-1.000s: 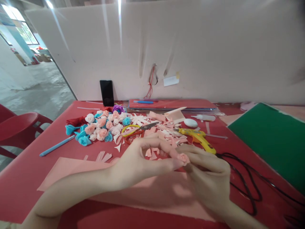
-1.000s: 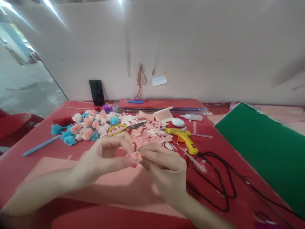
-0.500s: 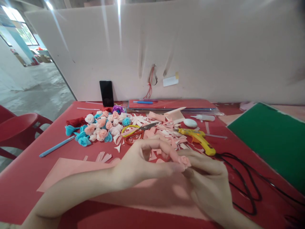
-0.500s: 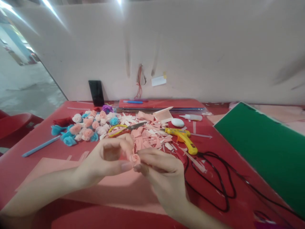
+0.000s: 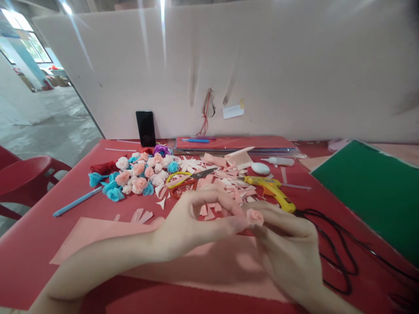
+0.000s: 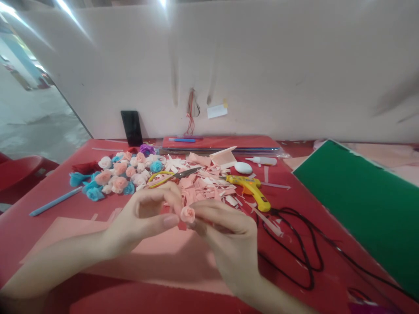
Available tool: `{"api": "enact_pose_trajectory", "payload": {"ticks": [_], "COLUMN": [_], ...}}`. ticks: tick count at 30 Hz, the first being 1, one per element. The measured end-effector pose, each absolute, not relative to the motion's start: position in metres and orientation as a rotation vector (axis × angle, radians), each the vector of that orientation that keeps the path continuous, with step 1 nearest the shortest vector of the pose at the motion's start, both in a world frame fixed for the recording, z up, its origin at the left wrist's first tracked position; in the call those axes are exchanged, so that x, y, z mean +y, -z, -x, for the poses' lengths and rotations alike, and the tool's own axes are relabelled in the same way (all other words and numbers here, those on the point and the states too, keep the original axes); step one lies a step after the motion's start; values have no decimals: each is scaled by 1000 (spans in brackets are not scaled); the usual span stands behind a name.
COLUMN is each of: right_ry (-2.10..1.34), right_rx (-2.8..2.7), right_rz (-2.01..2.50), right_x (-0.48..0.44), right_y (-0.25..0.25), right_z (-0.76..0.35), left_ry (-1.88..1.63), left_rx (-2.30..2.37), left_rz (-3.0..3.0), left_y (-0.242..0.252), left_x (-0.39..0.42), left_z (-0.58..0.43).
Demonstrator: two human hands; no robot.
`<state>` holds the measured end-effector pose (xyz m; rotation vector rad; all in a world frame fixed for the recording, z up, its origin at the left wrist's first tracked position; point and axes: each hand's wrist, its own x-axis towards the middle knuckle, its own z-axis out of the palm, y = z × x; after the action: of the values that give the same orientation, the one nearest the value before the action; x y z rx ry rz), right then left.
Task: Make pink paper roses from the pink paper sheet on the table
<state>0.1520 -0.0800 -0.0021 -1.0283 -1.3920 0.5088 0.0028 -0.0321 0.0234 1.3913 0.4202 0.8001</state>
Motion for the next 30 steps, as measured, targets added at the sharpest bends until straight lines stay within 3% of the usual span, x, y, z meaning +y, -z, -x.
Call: {"api": "enact_pose_trajectory", "payload": {"ticks": [21,30], "right_ry": [-543,-589], "right_rx": [-1416,-1482], "right_rz": [991,952], "right_x": [-80,-79], "right_y": [1,1], "right_z": [-153,-153], "left_ry": [-927,-792], "left_rx": [343,300], "left_rz": [-1555,-1516], "left_y": [-19,-23], "left_x": [-31,-30], "left_z": [-3,2]}}
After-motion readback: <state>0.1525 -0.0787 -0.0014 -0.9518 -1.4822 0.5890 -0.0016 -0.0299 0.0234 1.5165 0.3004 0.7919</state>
